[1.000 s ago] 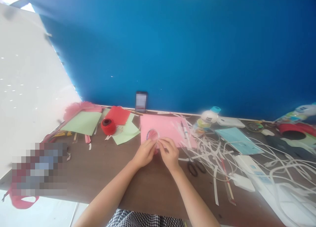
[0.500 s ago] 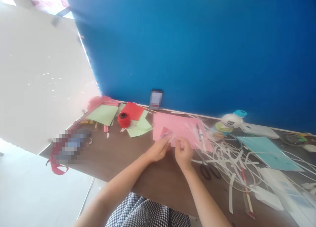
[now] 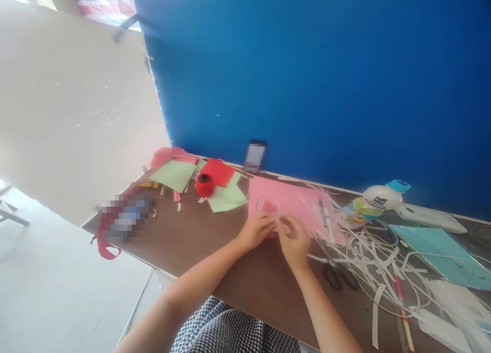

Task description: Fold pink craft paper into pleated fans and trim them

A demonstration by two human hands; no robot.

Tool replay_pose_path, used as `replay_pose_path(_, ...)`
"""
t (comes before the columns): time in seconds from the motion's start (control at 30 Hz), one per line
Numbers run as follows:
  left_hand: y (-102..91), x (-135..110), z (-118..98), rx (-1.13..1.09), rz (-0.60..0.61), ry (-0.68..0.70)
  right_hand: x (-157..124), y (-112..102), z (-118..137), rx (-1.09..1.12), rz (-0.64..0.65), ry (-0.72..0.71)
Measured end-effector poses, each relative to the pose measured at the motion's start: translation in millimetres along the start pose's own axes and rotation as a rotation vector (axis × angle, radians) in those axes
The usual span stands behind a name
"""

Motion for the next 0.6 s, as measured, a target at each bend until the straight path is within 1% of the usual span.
replay_pose_path(0.03, -0.6, -1, -1, 0.027, -0.014, 0.022, -1, 0, -2, 0.014, -0.012, 0.041)
replay_pose_path(0.1, -3.2, -1, -6, 0.087, -0.019, 0.066, -4, 1, -13, 0.087, -0.047, 0.185)
replay_pose_path(0.17, -7.0, 0, -15, 0.132, 0.029, 0.135, -6, 0, -31, 0.242, -0.12, 0.38)
replay_pose_path(0.2, -12.9, 2, -18, 0.144, 0.028, 0.138, -7, -1, -38, 0.343, -0.168, 0.447)
replay_pose_path(0.23, -22.4, 5, -15, 0.154, -0.007, 0.083, -6, -3, -45, 0.452, -0.204, 0.498)
replay_pose_path(0.27, -34.8, 9, -8, 0.152, -0.079, -0.006, -4, -5, -51, 0.54, -0.223, 0.539)
replay_pose_path(0.3, -46.5, 13, 3, 0.139, -0.156, -0.132, -1, -8, -56, 0.609, -0.236, 0.563)
replay_pose_path(0.33, -53.9, 16, 16, 0.126, -0.204, -0.283, 2, -12, -59, 0.655, -0.247, 0.575)
replay_pose_path(0.37, -54.7, 20, 29, 0.14, -0.196, -0.426, 5, -16, -62, 0.679, -0.259, 0.577)
replay_pose_path(0.4, -48.8, 24, 40, 0.175, -0.127, -0.531, 7, -21, -65, 0.685, -0.275, 0.57)
replay_pose_path(0.43, -40.4, 29, 47, 0.215, -0.052, -0.587, 9, -25, -67, 0.676, -0.296, 0.557)
replay_pose_path(0.53, -9.4, 42, 62, 0.285, 0.148, -0.662, 7, -34, -72, 0.548, -0.342, 0.539)
replay_pose_path(0.6, 6.2, 43, 70, 0.244, 0.217, -0.713, 4, -38, -72, 0.409, -0.348, 0.532)
Point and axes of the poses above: each hand's wrist, its own x-axis towards the middle knuckle, its own y-axis out of the palm, z = x × y, the point moved 8 cm from there along x, towards the middle knuckle, and after that the axes turned 1 degree about -z, right-handed, at the moved point
